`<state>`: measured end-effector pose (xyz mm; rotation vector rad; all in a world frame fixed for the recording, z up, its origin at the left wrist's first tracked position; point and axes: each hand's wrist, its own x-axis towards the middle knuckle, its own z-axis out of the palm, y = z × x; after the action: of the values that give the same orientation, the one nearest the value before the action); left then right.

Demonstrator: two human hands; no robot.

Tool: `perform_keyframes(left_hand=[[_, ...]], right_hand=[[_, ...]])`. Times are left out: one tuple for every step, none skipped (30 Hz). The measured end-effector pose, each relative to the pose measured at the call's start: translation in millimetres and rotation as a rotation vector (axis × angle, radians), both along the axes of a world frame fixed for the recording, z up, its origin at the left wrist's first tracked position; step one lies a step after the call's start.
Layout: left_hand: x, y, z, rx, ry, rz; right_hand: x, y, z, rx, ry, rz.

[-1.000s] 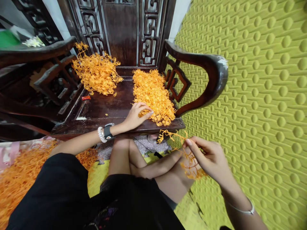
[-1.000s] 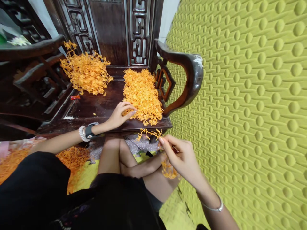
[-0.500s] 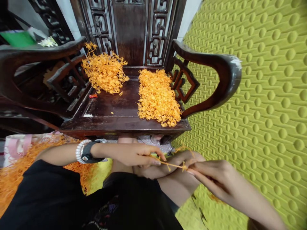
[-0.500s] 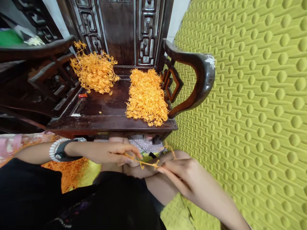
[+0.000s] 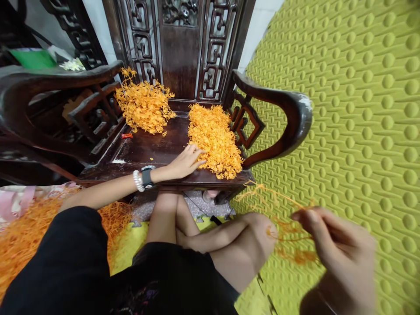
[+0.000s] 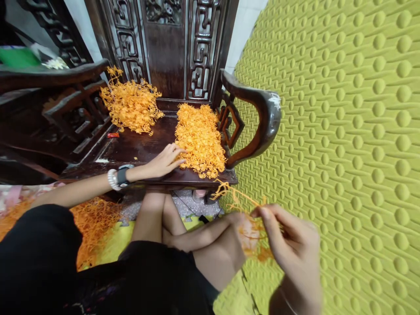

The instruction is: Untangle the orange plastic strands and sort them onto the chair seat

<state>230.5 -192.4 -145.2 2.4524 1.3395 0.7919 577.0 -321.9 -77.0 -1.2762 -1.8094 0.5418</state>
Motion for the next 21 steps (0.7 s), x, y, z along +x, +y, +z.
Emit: perform_keyframes(left_hand=[[6.3,7.6,-7.8,0.015,0.04,-0.01],[11.7,12.2,-14.0,0.016,0.064,-0.018],[16.2,14.1,-18.0,0.012,0.072,-0.02],[19.7,13.3,-19.8,0.013,0.066,-0.019],[22.4,10.3,-19.2,0.025,0.045,-0.009],[24.6,5.4,-16.4,0.05,0.008,0.002],[26.6,-1.2,-11.7,0.075,-0.04,0.004],[28.6,-9.0,-5.5,0.09,-0.097,-0.01],[30.9,-17.7,1.4,0.083,-0.16,-0.04],[33.4,-26.9,8.3,0.042,-0.222,-0.092],[36.4,-36.3,14.5,-0.033,-0.284,-0.163],[39.8,-45.4,19.5,-0.136,-0.339,-0.253],[43.6,-54.1,22.8,-0.25,-0.385,-0.348],[47.6,-62.0,24.6,-0.356,-0.422,-0.433],[51.8,-69.1,24.8,-0.44,-0.446,-0.496],[55.9,-75.4,23.8,-0.491,-0.453,-0.538],[60.0,-80.9,22.0,-0.506,-0.45,-0.558],[63.7,-85.9,19.7,-0.499,-0.444,-0.564],[67.2,-90.4,17.2,-0.489,-0.452,-0.57],[70.2,-94.7,14.7,-0.49,-0.48,-0.58],[72.9,-98.8,12.3,-0.5,-0.525,-0.584]], right_hand=[[-14.2,2.4,-2.9,0.0,0.018,0.0],[-25.7,4.9,-5.0,-0.011,0.037,0.001],[-34.3,7.6,-6.5,-0.035,0.064,0.001],[-40.4,10.5,-7.5,-0.07,0.106,-0.005],[-44.8,13.7,-8.1,-0.101,0.164,-0.018],[-48.2,17.3,-8.3,-0.127,0.237,-0.023],[-51.0,21.2,-8.0,-0.15,0.324,-0.01],[-53.9,25.2,-7.2,-0.175,0.416,0.02],[-57.1,29.1,-6.0,-0.202,0.504,0.064],[-60.7,32.6,-4.3,-0.233,0.584,0.118],[-64.7,35.5,-2.2,-0.263,0.658,0.176],[-69.0,37.7,0.1,-0.292,0.723,0.23],[-73.6,39.0,2.2,-0.32,0.781,0.276],[-78.1,39.6,4.0,-0.344,0.834,0.311],[-82.5,39.6,5.4,-0.362,0.878,0.334],[-86.6,39.0,6.1,-0.373,0.913,0.346],[-90.1,38.0,6.1,-0.379,0.933,0.344],[-92.8,36.8,5.7,-0.382,0.936,0.333],[-94.7,35.2,5.0,-0.386,0.924,0.317],[-95.7,33.4,4.3,-0.395,0.901,0.297],[-95.8,31.2,3.8,-0.409,0.868,0.272]])
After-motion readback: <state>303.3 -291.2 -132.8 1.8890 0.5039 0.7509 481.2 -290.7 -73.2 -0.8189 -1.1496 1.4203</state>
